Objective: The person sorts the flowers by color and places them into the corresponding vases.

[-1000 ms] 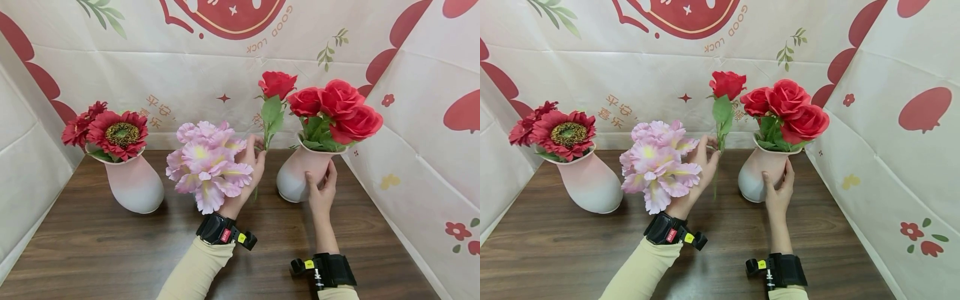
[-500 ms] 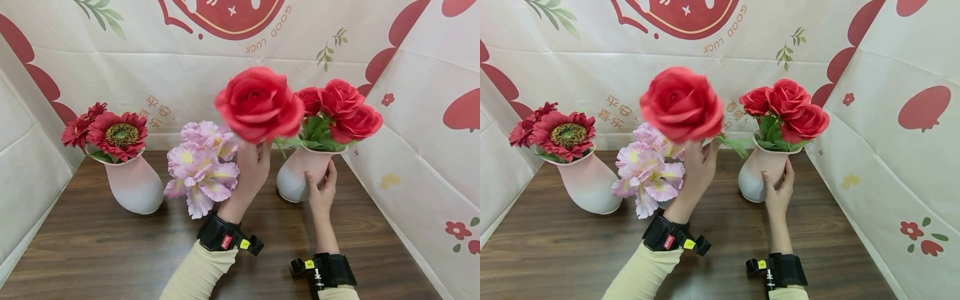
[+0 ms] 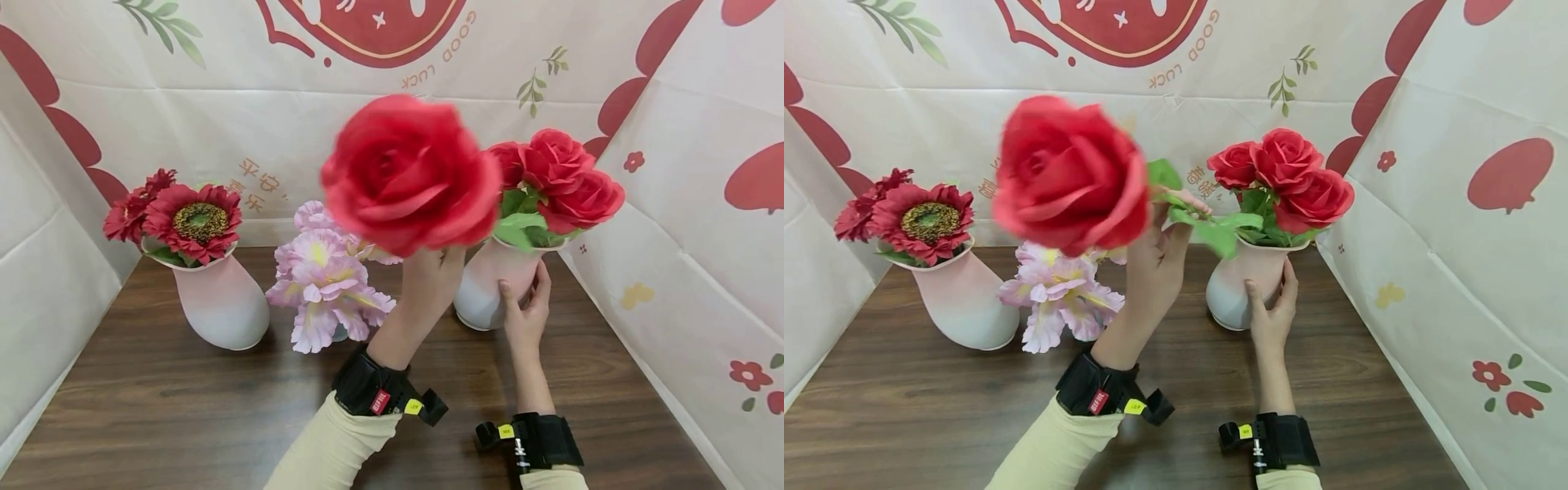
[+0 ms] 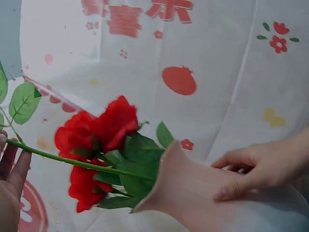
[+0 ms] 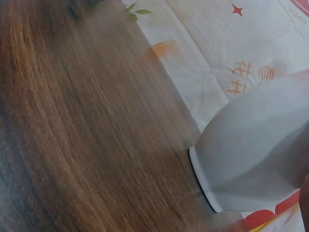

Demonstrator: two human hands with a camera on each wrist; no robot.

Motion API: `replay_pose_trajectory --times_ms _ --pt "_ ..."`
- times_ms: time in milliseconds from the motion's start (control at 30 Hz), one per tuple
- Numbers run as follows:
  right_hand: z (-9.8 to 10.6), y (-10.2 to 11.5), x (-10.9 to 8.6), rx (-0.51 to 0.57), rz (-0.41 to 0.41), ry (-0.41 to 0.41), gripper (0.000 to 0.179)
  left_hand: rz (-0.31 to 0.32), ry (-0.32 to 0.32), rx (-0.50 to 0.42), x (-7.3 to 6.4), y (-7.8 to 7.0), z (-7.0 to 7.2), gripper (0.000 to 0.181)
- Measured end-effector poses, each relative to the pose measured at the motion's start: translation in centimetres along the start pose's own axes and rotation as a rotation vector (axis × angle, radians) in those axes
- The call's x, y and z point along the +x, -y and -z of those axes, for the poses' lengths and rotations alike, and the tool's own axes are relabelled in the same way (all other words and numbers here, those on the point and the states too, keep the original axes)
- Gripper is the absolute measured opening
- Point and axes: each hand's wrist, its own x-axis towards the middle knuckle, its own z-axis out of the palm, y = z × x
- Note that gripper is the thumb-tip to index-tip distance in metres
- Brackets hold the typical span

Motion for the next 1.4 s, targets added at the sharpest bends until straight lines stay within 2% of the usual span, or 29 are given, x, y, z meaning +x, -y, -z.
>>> replay_pose_trajectory --times_ms 67,167,300,400,500,600,667,733,833,933,1167,1300,1400 --pt "0.0 0.0 0.1 0.003 0.000 0.000 0.064 0.005 0.009 -0.029 0.4 0.4 -0.8 0.007" --pt "0.1 0.0 0.0 0.007 -0.008 0.004 0.064 0.009 0.060 0.019 0.5 1.0 -1.8 0.012" --pt "0.1 -0.1 0.0 0.023 -0.021 0.017 0.065 0.050 0.171 0.013 0.8 1.7 -3.1 0.020" --pt "0.0 -0.2 0.1 0.034 -0.021 0.021 0.066 0.115 0.245 0.039 1.2 2.3 -4.0 0.028" --pt "0.0 -0.3 0.1 0.028 -0.020 0.018 0.066 0.194 0.317 0.199 1.7 2.8 -5.2 0.025" --pt "0.0 -0.2 0.1 -0.001 -0.024 0.013 0.066 0.285 0.399 0.401 2.2 3.3 -6.4 0.025" --pt "-0.1 -0.2 0.0 -0.017 -0.036 0.014 0.066 0.322 0.449 0.542 2.5 3.6 -7.1 0.024" --pt "-0.1 -0.2 0.0 -0.020 -0.051 0.018 0.066 0.329 0.471 0.645 2.9 3.7 -7.6 0.021" --pt "-0.1 -0.1 0.0 -0.015 -0.064 0.019 0.067 0.321 0.485 0.737 3.6 3.5 -7.8 0.018" --pt "-0.1 -0.2 0.0 -0.008 -0.065 0.015 0.066 0.312 0.501 0.753 4.0 3.0 -7.3 0.021" --pt "-0.2 -0.3 0.2 0.005 -0.043 0.009 0.065 0.351 0.554 0.628 4.3 2.1 -6.4 0.037" --pt "-0.2 -0.3 0.3 0.006 -0.039 0.015 0.065 0.355 0.567 0.634 4.1 2.4 -6.9 0.034" --pt "-0.2 -0.4 0.3 0.010 -0.024 0.026 0.065 0.367 0.574 0.684 3.9 2.9 -7.5 0.032"
